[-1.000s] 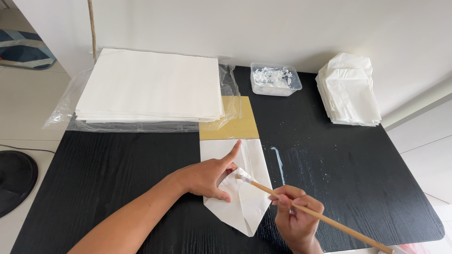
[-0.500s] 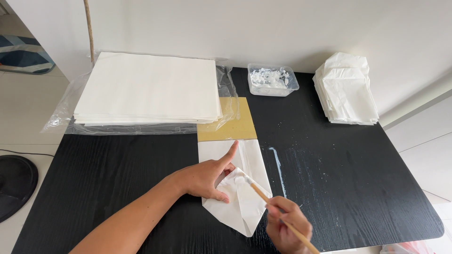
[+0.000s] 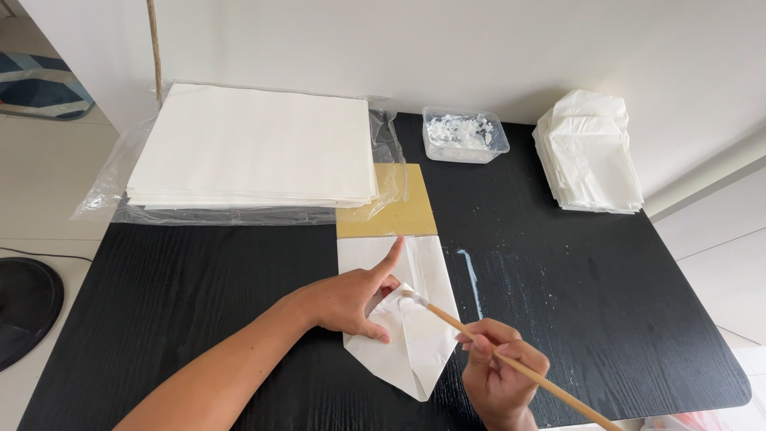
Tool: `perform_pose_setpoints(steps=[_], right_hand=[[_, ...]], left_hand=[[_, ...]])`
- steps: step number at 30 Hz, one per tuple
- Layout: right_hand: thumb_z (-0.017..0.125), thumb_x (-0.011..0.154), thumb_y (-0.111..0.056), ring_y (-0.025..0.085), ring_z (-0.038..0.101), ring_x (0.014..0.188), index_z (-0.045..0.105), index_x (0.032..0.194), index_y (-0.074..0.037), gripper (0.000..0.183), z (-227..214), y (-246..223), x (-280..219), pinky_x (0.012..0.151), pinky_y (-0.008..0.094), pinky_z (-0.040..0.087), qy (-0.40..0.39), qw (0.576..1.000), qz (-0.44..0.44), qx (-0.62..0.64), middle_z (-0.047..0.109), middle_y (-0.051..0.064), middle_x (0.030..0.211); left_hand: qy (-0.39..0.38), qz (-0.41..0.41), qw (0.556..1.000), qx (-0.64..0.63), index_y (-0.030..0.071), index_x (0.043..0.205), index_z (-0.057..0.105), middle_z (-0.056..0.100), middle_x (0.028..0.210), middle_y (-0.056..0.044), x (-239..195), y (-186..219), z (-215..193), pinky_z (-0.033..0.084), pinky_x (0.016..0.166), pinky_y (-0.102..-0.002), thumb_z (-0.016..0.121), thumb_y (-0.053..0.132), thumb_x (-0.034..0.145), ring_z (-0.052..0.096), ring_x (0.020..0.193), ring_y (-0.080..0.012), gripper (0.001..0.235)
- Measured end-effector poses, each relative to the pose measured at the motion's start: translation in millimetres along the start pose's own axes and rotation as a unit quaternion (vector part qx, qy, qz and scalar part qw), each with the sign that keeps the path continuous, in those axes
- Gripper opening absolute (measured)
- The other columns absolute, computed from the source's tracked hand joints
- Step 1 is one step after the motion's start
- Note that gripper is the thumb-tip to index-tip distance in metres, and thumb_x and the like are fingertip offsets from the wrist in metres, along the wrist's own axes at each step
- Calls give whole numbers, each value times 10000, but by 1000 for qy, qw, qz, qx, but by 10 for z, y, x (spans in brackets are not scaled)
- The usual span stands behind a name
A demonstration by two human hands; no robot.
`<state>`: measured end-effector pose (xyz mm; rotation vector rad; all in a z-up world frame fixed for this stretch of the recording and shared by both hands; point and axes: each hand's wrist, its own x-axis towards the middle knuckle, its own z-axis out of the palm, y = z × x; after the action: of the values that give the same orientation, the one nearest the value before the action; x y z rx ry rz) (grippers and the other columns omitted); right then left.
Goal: Folding paper sheets and applying glue with a wooden stick to assemble the base of a paper bag.
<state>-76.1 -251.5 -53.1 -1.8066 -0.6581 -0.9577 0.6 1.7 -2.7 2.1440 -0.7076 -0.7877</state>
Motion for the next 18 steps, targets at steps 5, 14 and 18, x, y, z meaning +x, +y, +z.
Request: perform_pose_setpoints(steps=[5, 14, 18], right_hand=[[529, 1010, -102, 149, 710, 571, 280, 1054, -137, 255, -112, 45, -21, 467, 149, 576, 9, 999, -12, -32, 661, 204, 829], [555, 990, -85, 163, 713, 575, 276, 1048, -128, 288, 144, -59, -20, 490, 165, 553, -6, 997, -77, 14, 648, 227, 832], [516, 1015, -102, 141, 713, 566, 271, 1041, -123, 247, 134, -79, 60, 450, 144, 540, -23, 997, -76, 20, 657, 199, 813]], left_hand=[[-6, -7, 1000, -3, 223, 1551, -356, 527, 1544, -91, 6, 18, -11, 432, 1092, -343, 825, 402, 729, 579, 1307, -270, 1450], [-2, -2, 1000, -14, 205, 1542, -377, 577, 1476, -70, -12, 60, -25, 444, 1061, -315, 826, 368, 737, 603, 1231, -250, 1456], [-1, -1, 1000, -14, 204, 1514, -424, 601, 1445, -99, -1, 28, -2, 464, 1034, -316, 832, 368, 739, 622, 1205, -254, 1485]])
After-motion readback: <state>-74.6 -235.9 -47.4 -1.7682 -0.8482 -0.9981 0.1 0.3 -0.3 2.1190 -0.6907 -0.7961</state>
